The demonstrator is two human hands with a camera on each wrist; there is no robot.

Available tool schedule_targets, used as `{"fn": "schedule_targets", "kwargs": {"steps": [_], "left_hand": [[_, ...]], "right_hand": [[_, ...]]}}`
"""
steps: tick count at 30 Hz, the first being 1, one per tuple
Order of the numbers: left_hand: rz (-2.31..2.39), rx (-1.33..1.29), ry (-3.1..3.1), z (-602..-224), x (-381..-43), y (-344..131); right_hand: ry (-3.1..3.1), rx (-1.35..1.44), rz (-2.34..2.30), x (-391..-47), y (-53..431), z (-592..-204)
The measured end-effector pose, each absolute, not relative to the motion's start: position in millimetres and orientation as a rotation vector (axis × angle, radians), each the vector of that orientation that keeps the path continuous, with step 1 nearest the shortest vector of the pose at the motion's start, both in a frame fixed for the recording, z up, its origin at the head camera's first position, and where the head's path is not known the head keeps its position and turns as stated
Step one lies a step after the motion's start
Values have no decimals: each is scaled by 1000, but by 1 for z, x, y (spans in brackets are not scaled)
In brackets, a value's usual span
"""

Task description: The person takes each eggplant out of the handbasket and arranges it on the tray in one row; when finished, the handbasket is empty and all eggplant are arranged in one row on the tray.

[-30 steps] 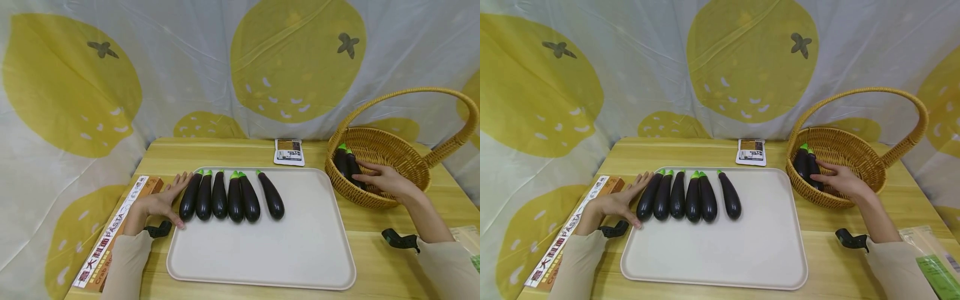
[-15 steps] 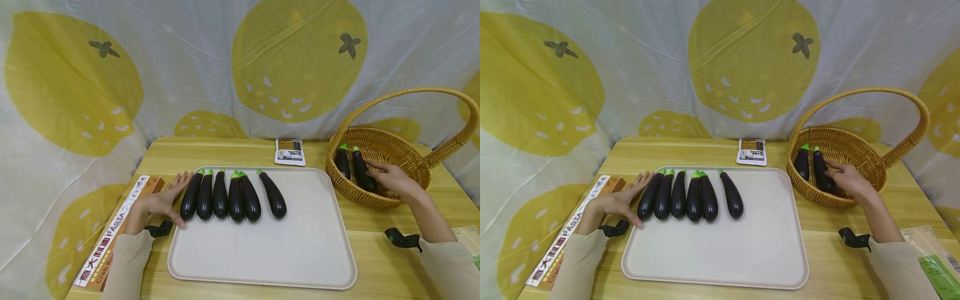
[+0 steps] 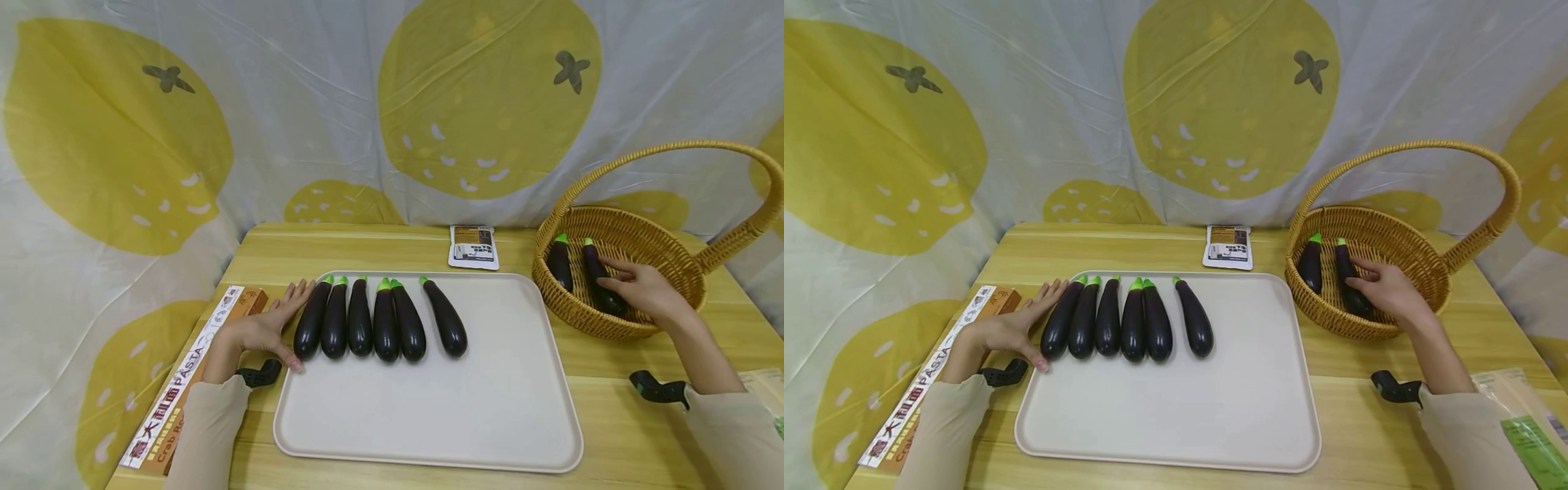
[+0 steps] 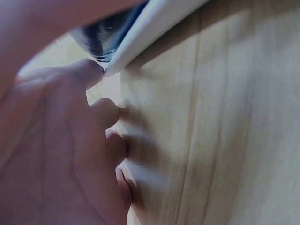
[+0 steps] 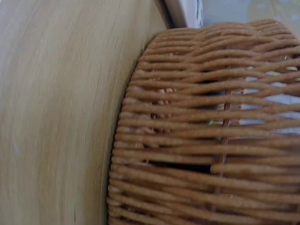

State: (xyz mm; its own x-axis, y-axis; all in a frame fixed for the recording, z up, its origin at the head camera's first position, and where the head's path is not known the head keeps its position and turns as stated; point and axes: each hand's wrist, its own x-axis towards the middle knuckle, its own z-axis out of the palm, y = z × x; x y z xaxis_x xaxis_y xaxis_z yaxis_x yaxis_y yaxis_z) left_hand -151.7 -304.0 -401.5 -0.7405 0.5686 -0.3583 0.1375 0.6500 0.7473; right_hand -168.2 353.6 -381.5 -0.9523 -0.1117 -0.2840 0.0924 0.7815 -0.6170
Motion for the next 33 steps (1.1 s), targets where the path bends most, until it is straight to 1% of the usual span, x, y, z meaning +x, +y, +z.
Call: {"fn": "schedule_targets", "kwargs": {"steps": [7, 15, 25, 33], "left_hand": [[967, 547, 2287, -401, -151, -304], [957, 549, 2297, -401, -151, -304], [956, 543, 2292, -403, -152, -303], [959, 545, 2293, -403, -152, -303]], "right_hand": [[2631, 21, -964, -171, 363, -383], [2702, -20, -902, -171, 364, -382], [2690, 4, -944, -169, 370, -384], [2692, -11, -889, -171, 372, -382]]}}
